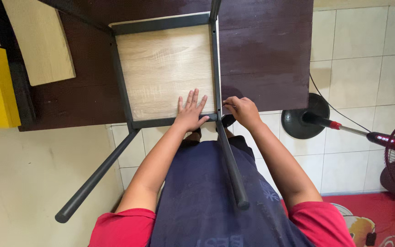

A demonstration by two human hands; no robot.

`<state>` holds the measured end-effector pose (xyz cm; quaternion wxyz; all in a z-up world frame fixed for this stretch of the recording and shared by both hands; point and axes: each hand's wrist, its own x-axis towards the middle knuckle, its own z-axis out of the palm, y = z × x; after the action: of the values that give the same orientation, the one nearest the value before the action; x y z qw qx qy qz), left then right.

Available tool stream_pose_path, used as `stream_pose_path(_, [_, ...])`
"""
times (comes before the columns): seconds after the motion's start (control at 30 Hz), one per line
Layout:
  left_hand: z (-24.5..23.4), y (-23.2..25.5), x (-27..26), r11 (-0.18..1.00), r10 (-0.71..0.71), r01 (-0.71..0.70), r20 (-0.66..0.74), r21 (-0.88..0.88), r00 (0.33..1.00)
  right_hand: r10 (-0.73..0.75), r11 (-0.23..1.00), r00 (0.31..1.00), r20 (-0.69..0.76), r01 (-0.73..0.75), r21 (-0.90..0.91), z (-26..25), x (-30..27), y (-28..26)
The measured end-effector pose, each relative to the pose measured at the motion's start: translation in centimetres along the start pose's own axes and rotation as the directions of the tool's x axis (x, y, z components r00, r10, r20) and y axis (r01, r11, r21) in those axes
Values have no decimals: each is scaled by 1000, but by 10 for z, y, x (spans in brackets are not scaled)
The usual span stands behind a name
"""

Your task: The person assembles a small table by inserting and tightening screws into the metal frame and wooden top. They use a hammer to secure the components and adjust the alignment of the frame.

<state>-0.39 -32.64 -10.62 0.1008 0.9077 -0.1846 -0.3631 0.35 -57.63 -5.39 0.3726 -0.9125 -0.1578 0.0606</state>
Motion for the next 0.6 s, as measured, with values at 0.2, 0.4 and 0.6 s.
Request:
stream_pose_path(0.2, [2,0,0,1000,1,-1,-8,-8,1000,-106,994,994,25,107,-23,-2,-5,-2])
stream_pose_path(0.4, [0,1,0,1000,-8,8,0,-11,1000,-159,987,986,43,160,-21,1,-3,-6])
stream_pose_path(0.6, [2,0,-1,1000,3,-3,-35,0,999,-218,965,971,101,230,-126,5,-2,-4])
